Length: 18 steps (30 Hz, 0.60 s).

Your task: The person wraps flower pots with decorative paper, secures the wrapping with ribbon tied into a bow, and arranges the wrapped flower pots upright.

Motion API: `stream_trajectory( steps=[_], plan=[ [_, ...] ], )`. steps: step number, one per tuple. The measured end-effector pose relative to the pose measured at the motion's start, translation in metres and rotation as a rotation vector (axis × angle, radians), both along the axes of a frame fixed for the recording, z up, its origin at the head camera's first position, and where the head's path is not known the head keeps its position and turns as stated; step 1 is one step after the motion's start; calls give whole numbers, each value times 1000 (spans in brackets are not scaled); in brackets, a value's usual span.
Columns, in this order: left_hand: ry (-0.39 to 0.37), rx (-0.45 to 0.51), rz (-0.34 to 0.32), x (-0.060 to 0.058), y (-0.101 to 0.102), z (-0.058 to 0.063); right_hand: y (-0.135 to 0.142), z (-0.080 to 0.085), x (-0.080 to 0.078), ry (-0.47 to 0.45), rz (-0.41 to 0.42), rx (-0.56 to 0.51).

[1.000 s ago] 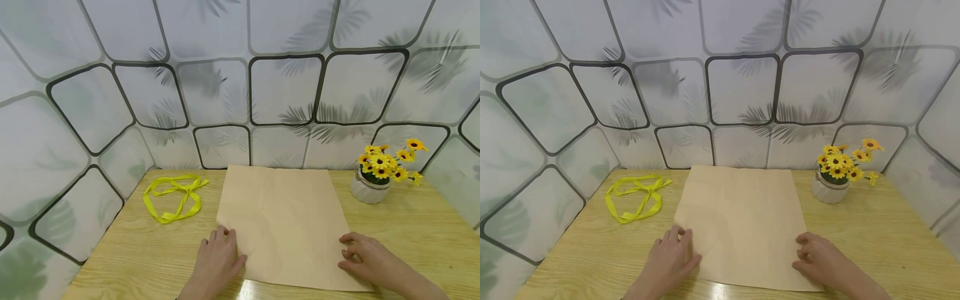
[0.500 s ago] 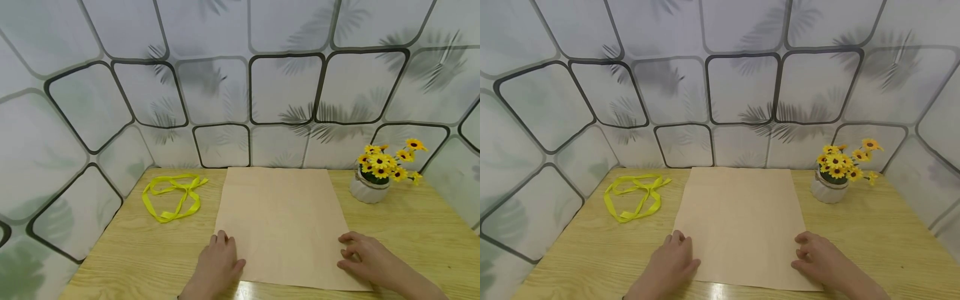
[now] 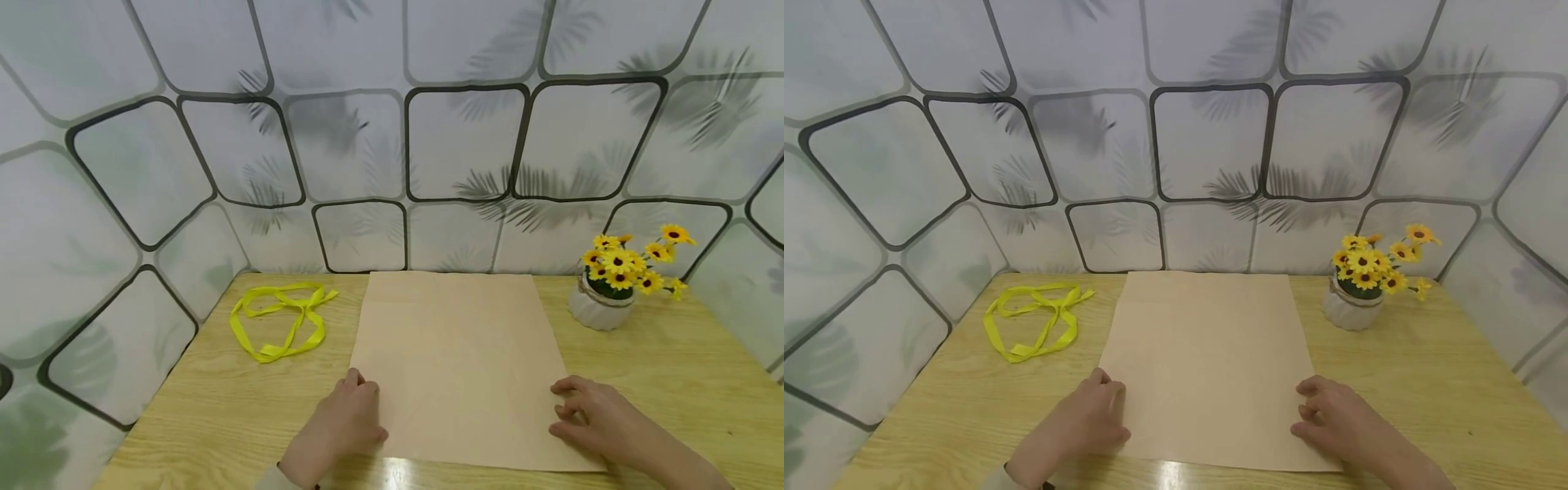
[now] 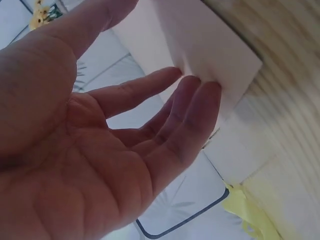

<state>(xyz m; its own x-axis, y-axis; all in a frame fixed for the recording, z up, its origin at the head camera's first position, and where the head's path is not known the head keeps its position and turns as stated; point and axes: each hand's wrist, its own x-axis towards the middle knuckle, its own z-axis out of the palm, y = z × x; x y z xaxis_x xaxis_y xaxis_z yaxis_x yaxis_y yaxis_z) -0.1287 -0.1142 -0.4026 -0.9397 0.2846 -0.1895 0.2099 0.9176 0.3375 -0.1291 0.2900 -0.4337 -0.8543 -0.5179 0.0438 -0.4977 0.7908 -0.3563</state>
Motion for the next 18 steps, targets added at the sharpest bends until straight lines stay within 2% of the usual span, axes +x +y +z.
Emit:
stream_trajectory(
  steps=[4, 10, 12, 15, 18],
  plan=[
    [-26, -11, -38, -5, -4, 2, 0, 0, -1, -29, -15, 5],
    [4, -51, -89, -14, -7, 7, -1, 3, -3, -57, -34, 19],
    [12, -32, -110, -16, -7, 9, -3, 5, -4, -70, -55, 18],
    [30, 8, -149, -18, -6, 11, -8, 8, -5, -65, -130, 5],
    [28, 41, -187, -20, -5, 11, -10, 12, -6, 17, -232, -39]
  ],
)
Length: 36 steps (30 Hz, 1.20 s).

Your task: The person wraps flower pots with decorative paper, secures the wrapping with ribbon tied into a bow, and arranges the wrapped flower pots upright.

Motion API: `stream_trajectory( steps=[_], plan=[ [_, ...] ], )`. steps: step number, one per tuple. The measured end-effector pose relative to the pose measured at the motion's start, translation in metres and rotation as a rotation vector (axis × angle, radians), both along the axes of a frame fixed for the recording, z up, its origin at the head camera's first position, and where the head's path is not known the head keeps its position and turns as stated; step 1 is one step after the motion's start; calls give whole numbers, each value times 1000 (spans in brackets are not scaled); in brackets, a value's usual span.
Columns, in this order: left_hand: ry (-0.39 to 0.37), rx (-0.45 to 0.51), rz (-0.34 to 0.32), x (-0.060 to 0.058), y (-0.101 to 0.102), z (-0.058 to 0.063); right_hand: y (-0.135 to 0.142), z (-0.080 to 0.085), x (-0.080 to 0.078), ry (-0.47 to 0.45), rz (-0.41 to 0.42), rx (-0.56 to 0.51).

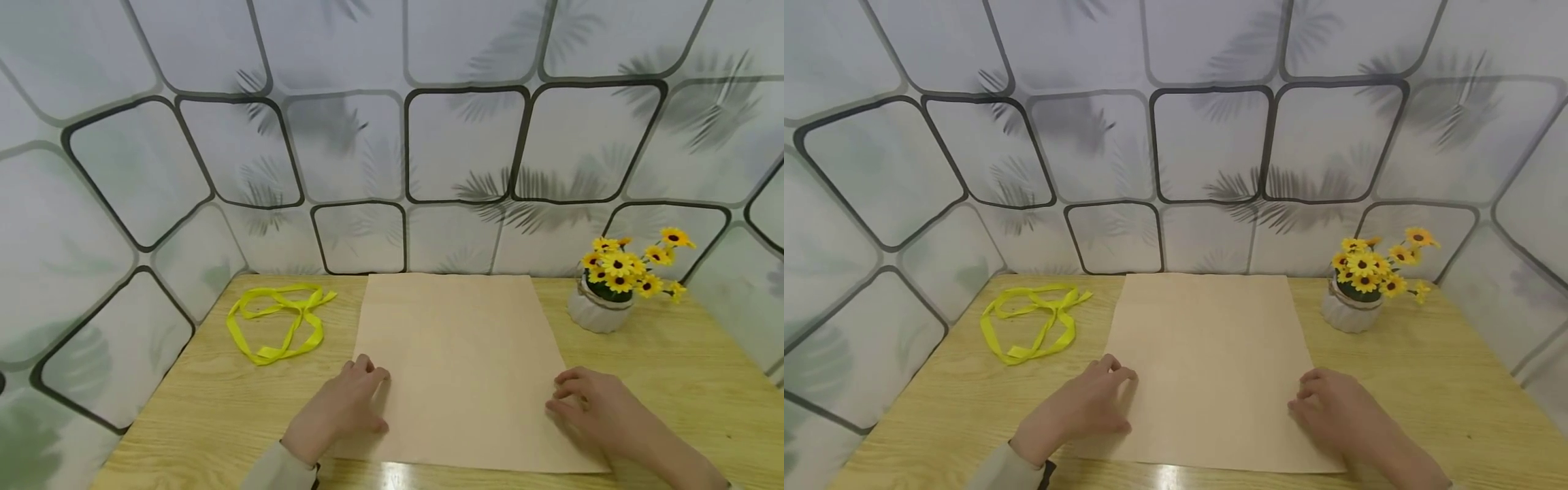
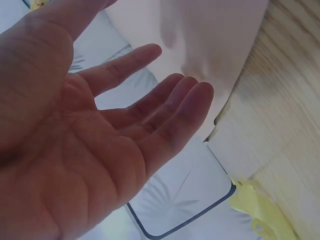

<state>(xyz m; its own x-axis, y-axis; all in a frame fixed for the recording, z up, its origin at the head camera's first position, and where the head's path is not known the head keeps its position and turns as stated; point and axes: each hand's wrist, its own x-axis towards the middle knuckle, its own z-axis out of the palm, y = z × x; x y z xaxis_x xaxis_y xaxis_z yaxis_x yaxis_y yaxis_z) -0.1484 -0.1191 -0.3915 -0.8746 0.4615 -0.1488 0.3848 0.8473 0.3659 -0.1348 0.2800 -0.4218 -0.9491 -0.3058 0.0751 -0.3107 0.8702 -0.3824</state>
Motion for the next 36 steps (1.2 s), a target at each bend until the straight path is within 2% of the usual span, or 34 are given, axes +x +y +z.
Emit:
stream_trajectory(
  steps=[3, 5, 9, 12, 15, 17, 22, 30, 36],
  plan=[
    [-32, 3, -8, -1, 0, 0, 4, 5, -4, 75, -161, -56],
    [-61, 3, 3, -2, 0, 0, 12, 8, -10, 81, -296, -99],
    [-91, 4, 18, -5, -2, -1, 35, 11, -31, 14, -529, -199],
    [-94, 2, 17, -6, -4, -4, 49, 11, -47, -52, -634, -271],
    [-104, -4, 25, -7, -4, -6, 56, 12, -58, -123, -704, -346],
    [-112, -11, 31, -7, -3, -6, 59, 11, -63, -147, -734, -387],
    [-102, -23, 32, -6, -2, -4, 65, 8, -76, -160, -714, -438],
    [-108, -34, 27, -8, -1, -3, 63, 2, -96, -58, -682, -456],
    [-109, -44, 29, -8, -2, -5, 56, -2, -105, -36, -729, -499]
  ],
)
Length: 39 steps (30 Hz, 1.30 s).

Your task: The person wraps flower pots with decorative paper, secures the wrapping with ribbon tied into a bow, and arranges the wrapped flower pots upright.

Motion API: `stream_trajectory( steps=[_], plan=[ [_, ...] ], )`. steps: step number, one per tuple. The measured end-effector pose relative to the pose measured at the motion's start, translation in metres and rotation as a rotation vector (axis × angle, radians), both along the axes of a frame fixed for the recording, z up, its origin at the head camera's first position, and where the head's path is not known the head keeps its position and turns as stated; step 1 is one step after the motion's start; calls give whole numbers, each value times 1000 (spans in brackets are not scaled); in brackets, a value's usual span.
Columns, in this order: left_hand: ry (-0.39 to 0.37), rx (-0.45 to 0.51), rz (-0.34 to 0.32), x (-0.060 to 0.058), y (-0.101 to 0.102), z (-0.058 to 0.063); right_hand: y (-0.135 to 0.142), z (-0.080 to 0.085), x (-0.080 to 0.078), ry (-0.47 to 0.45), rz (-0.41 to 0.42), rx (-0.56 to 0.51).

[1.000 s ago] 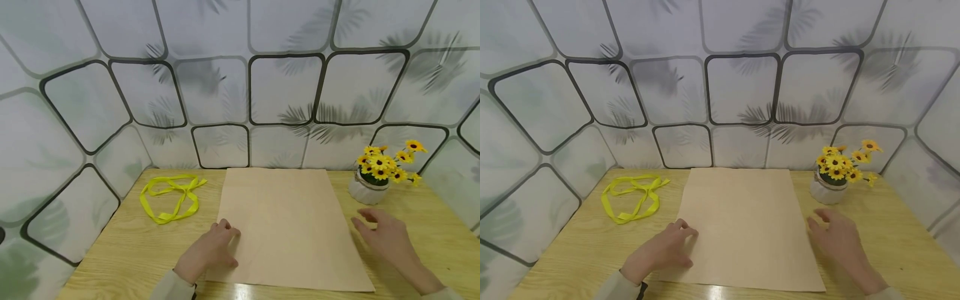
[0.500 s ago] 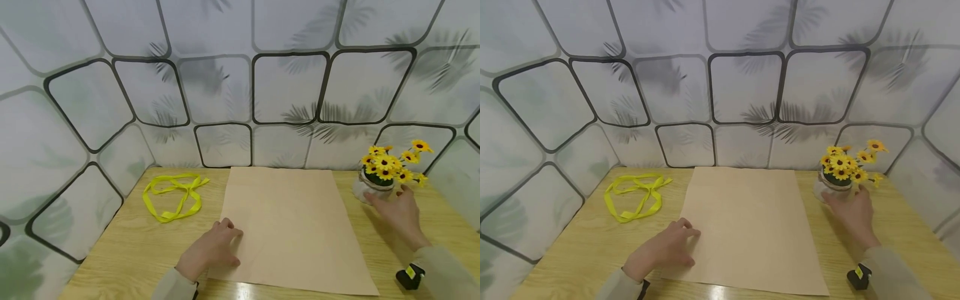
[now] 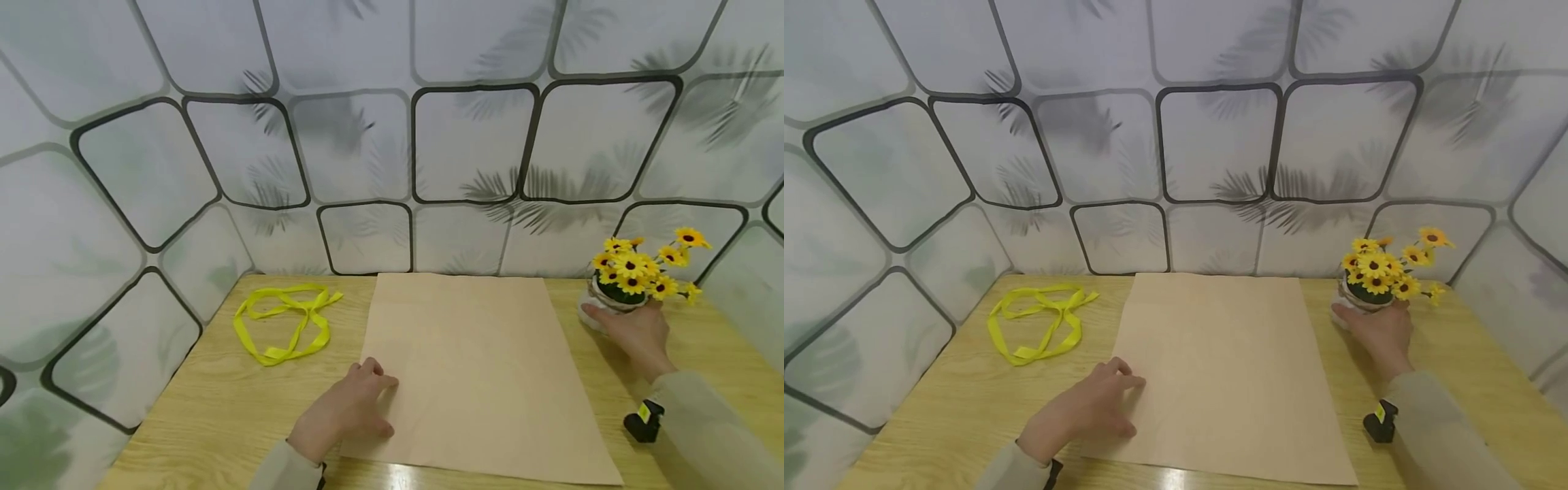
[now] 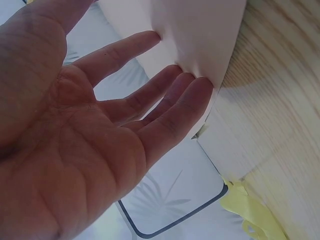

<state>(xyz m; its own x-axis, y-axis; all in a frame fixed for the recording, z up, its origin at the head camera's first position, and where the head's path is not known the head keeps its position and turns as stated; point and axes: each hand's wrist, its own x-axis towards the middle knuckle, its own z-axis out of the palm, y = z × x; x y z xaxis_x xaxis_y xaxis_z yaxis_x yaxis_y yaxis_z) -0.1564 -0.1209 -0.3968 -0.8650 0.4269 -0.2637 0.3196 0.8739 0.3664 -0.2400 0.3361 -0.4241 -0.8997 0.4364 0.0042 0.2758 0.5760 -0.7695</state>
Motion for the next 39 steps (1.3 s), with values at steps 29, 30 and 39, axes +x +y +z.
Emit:
stream_trajectory(
  steps=[29, 30, 39],
  plan=[
    [28, 2, -11, 1, 0, 2, 5, -4, 3, 70, 49, 65],
    [30, 6, -12, 1, 0, 1, 4, -3, 4, 72, 55, 62],
    [35, 12, -11, 3, -1, 1, 6, 0, 8, 109, 94, 82]
  ],
)
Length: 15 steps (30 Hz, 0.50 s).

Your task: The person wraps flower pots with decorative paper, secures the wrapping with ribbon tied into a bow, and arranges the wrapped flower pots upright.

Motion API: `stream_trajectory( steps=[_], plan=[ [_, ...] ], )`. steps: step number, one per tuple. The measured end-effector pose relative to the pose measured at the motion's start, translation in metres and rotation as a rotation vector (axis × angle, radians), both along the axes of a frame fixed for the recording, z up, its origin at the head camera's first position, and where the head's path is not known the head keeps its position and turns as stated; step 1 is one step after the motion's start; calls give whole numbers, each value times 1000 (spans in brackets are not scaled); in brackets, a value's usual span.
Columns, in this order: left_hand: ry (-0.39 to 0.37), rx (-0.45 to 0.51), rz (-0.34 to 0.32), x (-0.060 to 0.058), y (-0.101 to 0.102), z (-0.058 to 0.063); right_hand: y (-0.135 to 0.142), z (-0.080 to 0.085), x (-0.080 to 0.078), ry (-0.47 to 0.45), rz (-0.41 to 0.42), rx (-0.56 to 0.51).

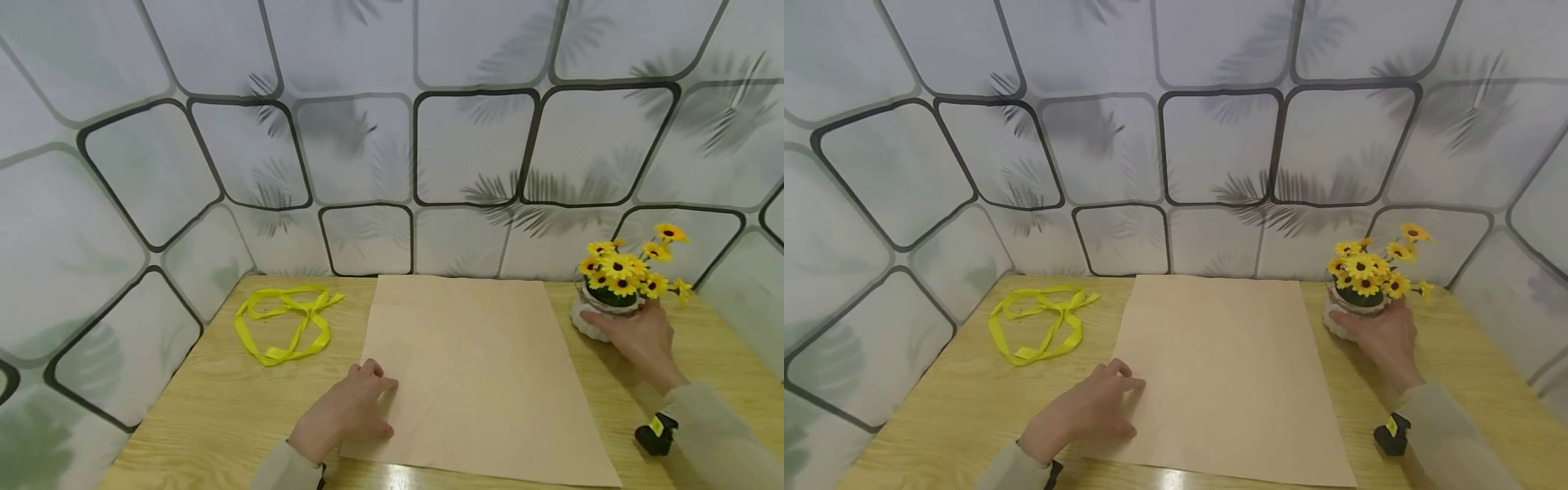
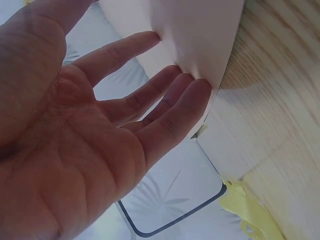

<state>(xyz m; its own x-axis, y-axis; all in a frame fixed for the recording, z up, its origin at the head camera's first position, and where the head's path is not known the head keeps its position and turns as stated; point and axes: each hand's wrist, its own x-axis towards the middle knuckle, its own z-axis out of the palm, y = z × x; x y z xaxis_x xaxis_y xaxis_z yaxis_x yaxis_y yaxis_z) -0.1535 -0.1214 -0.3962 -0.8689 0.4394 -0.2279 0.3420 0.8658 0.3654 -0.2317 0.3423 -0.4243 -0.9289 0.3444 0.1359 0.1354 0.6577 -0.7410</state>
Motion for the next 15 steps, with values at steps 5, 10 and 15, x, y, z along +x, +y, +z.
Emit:
stream_trajectory(
  steps=[5, 10, 15],
  plan=[
    [4, -2, -2, 0, 0, 0, -4, 4, 3, -41, -2, -12],
    [6, -3, -7, 1, 0, -1, -8, 8, 5, -98, 4, -35],
    [3, -10, -4, 0, 0, -1, -15, 13, 7, -138, 22, -79]
  ],
)
